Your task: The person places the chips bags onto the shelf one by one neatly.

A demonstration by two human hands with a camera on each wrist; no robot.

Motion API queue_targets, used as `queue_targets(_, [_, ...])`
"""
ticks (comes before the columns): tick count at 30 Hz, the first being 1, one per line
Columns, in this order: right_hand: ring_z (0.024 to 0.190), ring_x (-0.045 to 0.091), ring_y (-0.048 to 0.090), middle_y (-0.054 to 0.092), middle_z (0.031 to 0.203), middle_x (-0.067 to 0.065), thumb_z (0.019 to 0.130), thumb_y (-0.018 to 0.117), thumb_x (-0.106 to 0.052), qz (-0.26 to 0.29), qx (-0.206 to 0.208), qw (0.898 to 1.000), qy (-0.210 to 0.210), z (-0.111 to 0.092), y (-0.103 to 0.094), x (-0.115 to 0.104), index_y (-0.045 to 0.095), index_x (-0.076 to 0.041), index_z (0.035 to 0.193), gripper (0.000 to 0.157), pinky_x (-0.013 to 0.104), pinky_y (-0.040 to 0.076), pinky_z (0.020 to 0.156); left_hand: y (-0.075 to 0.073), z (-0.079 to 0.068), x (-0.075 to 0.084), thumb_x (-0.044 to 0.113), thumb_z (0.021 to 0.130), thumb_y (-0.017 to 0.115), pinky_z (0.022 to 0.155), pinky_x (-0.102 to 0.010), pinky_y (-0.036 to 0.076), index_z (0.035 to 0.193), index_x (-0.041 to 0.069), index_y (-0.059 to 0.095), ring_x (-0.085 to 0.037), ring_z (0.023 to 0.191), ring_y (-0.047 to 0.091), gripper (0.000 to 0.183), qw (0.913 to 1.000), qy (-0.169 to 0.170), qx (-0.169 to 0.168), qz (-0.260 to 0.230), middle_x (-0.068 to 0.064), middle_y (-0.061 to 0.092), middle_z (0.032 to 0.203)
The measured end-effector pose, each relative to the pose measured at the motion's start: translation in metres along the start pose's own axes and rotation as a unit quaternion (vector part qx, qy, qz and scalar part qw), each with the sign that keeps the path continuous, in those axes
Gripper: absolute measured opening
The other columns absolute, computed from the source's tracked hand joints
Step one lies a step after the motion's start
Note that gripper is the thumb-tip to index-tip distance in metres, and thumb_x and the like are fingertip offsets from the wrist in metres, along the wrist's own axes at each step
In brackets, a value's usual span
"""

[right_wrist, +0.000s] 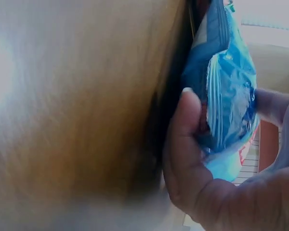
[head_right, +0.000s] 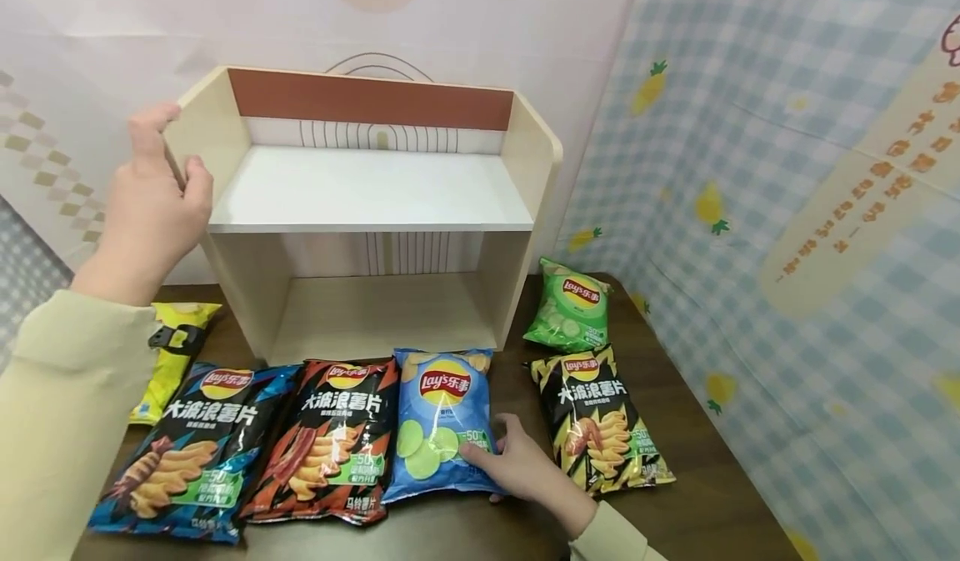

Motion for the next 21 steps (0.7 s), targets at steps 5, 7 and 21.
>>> queue_targets(5, [0.058,0.021,0.058,0.059,0.093,0.012,0.086,0.068,-0.050,0.020,0.000,1.000,0.003,-0.001,0.001,0.006,0.026,0.009,0.142,0.092,0.038,0.051,0.049,0.001,-0.001,0.001,0.022,0.098,0.034,0.055,-0.052,0.035,0.145,0.028,0.019,-0.043,0.063,0.044,0.049,0.9997,-0.012,0.017,0.010,-0.023,0.044,0.072])
queue_targets(7, [0.053,0.019,0.055,0.061,0.089,0.011,0.085,0.068,-0.051,0.022,0.004,1.000,0.001,0.000,0.000,0.008,0.031,0.009,0.140,0.089,0.036,0.048,0.047,0.001,0.000,0.001,0.022,0.098,0.034,0.055,-0.052,0.035,0.144,0.028,0.020,-0.044,0.063,0.044,0.048,0.9996,-0.016,0.019,0.010,-0.024,0.045,0.073])
queue_targets(21, [0.095,0.023,0.064,0.061,0.114,0.015,0.086,0.070,-0.045,0.142,-0.003,0.990,-0.013,0.011,0.001,0.015,0.036,0.004,0.141,0.081,0.037,0.053,0.080,0.002,0.002,-0.005,0.022,0.097,0.039,0.062,-0.060,0.042,0.144,0.030,0.022,-0.054,0.077,0.053,0.050,0.9988,-0.042,0.025,-0.003,-0.041,0.055,0.096])
Point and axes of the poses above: each hand's wrist, its own z-axis towards the middle knuckle, its own y-axis out of the palm, x = y × z, the point moved 9 cm from there along z, towards the middle knuckle
